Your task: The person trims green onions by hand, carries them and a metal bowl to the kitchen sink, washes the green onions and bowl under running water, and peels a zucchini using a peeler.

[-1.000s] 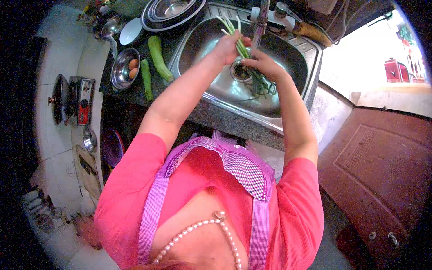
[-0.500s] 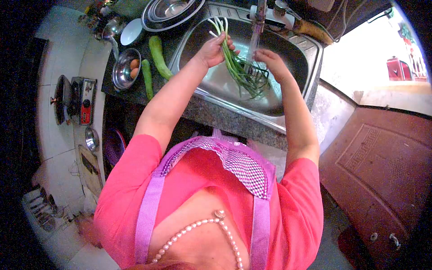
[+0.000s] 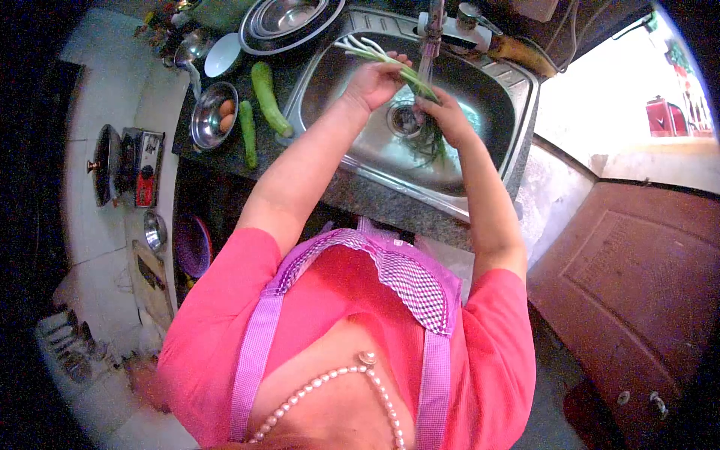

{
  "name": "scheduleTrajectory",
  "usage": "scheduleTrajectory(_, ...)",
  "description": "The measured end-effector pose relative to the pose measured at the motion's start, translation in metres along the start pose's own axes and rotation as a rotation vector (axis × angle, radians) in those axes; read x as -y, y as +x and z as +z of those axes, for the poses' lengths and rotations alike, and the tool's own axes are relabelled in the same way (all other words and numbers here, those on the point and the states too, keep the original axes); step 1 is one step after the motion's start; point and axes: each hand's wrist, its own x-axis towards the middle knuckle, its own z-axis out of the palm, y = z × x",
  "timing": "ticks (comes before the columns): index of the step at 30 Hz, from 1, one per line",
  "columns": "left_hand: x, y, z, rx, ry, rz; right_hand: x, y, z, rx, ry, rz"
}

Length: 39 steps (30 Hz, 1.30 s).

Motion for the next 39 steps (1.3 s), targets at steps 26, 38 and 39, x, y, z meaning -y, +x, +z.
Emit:
scheduleTrajectory(26, 0.078, -0.014, -0.010, -0.044, 0.042, -0.162, 0.001, -0.067, -0.060, -0.066, 0.227, 0.396)
scheduleTrajectory(38, 0.083, 0.000, -0.038, -0.126, 0.045, -0.077, 0.016, -0.025, -0.036, 0.102, -0.584, 0.058)
scheduleTrajectory(39, 0.082, -0.005, -0.035, -0.124, 0.048, -0.078, 0.009, -0.018, -0.037, 0.057, -0.636, 0.002)
